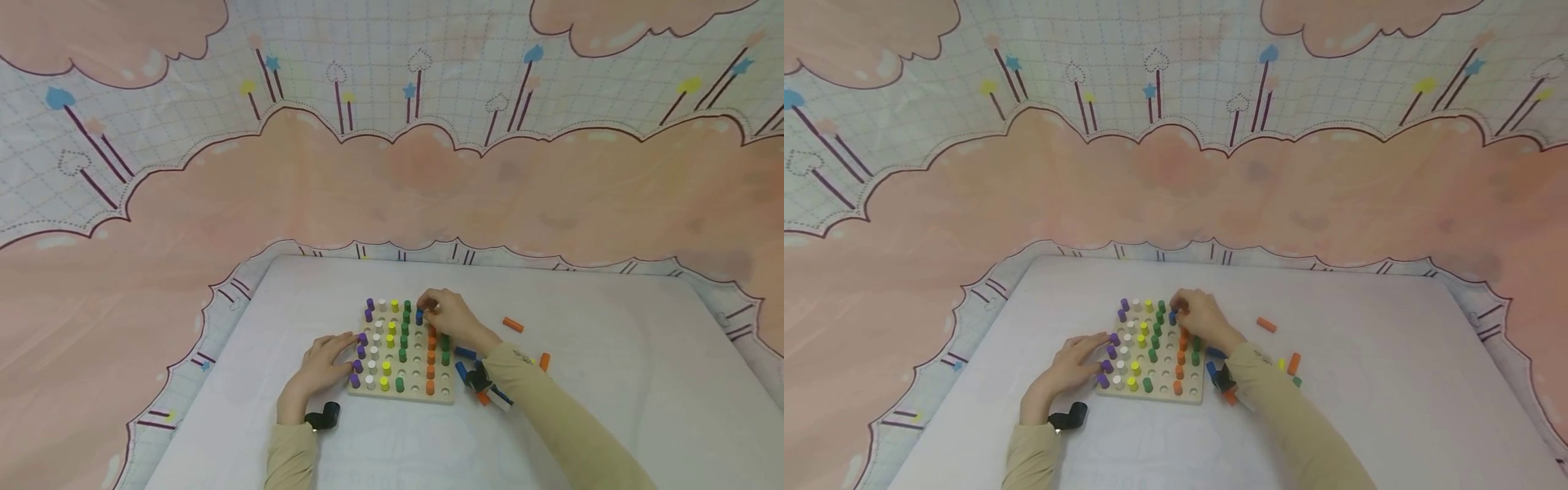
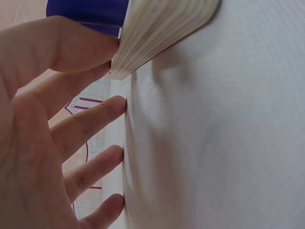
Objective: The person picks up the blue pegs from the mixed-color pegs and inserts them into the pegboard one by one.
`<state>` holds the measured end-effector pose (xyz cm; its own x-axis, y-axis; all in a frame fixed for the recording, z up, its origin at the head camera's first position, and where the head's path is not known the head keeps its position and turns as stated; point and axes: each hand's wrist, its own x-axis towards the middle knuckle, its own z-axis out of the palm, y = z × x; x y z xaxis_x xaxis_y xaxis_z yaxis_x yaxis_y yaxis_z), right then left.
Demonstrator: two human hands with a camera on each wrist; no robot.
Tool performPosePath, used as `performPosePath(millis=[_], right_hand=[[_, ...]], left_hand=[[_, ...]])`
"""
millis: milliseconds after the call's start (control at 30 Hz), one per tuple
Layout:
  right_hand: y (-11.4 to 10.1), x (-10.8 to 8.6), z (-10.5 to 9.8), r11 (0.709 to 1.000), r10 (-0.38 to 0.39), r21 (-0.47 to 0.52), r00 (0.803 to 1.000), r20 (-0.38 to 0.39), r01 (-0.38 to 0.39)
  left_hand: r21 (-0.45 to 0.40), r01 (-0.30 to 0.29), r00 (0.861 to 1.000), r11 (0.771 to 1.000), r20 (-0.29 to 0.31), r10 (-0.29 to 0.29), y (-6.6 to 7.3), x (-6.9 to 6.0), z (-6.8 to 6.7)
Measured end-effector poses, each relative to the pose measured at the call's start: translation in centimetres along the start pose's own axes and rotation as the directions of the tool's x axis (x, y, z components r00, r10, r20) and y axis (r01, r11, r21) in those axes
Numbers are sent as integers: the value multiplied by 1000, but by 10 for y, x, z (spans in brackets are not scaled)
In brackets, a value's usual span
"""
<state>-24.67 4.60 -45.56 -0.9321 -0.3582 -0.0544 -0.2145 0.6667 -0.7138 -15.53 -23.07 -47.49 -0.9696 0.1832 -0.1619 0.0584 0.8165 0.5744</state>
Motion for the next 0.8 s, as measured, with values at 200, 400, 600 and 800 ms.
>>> performPosePath(millis=[200,400,600,800], right_hand=[[-2,-7,-14,999,-33,9,999,-2,33],[0,-17,-26,996,-85,-14,996,-35,85],[4,-28,-33,994,-106,-22,992,-72,105],[12,-42,-36,996,-92,-25,991,-98,90]], left_hand=[[0,3,1000,1000,4,-3,0,1,0],[11,4,1000,1000,8,-4,-2,1,0],[5,3,1000,1000,15,-3,-4,1,0],[8,10,1000,1000,17,-10,-3,2,-1]])
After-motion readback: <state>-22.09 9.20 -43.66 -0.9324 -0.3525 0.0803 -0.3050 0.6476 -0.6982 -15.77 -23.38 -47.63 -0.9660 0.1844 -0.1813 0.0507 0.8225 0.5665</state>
